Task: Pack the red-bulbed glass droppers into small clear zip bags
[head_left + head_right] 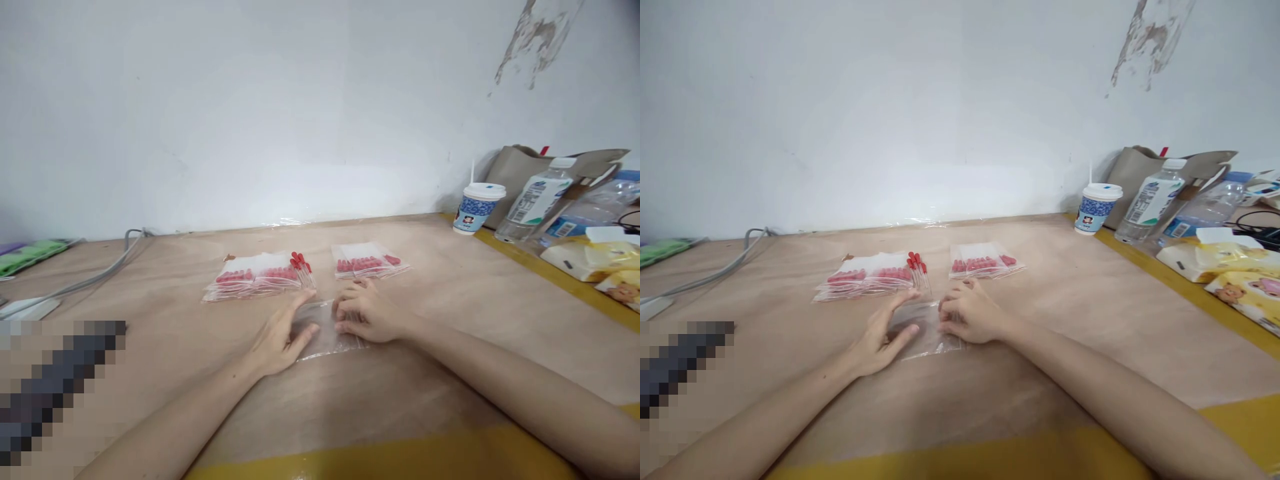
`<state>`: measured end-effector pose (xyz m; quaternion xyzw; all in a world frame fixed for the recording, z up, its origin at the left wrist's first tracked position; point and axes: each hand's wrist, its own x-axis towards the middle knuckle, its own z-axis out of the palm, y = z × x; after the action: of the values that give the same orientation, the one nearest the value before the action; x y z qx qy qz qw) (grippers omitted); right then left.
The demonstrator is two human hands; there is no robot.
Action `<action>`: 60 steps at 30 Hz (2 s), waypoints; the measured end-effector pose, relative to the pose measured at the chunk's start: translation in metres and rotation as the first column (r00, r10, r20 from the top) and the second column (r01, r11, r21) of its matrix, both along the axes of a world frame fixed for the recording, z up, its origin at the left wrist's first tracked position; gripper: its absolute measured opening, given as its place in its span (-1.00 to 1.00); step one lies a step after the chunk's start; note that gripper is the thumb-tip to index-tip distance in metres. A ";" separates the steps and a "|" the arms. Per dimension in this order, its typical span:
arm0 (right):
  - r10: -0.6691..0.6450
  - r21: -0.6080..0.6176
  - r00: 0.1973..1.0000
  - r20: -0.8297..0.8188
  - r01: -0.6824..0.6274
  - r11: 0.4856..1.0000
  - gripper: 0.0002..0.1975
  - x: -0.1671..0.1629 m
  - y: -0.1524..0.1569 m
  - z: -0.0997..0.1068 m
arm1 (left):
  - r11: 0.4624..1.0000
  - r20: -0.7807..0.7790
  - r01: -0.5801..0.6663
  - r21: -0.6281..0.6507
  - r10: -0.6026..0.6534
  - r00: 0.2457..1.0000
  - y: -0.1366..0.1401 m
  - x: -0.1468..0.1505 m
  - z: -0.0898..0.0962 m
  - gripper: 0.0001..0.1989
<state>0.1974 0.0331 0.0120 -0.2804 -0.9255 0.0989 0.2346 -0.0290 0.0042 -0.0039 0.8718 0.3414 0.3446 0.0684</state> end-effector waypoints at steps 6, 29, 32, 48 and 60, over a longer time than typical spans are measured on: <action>-0.456 -0.209 0.874 -0.170 0.421 0.883 -0.93 -0.045 0.052 0.003 | 0.981 -0.161 0.109 -0.158 -0.134 0.978 -0.002 0.004 0.001 -0.67; -0.710 -0.417 0.693 -0.122 0.613 0.670 -0.60 -0.038 0.091 0.000 | 0.962 -0.128 0.135 -0.238 -0.169 0.977 -0.001 0.005 0.004 -0.74; -0.712 -0.452 0.675 -0.194 0.583 0.675 -0.56 -0.022 0.089 0.004 | 0.961 -0.129 0.137 -0.239 -0.171 0.977 -0.001 0.005 0.003 -0.74; -0.698 -0.794 0.461 -0.549 -0.027 0.607 -0.15 0.035 -0.007 -0.025 | 0.938 -0.210 0.183 -0.294 -0.250 0.945 0.001 0.000 0.007 -0.69; -0.648 -0.712 0.436 -0.625 0.023 0.702 -0.20 0.031 -0.005 -0.032 | 0.950 -0.219 0.192 -0.248 -0.248 0.944 -0.001 0.000 0.005 -0.61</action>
<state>0.2288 0.0282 -0.0200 -0.4452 -0.5197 0.4611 0.5649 -0.0287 0.0035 0.0014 0.9274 0.2836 0.1830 0.1611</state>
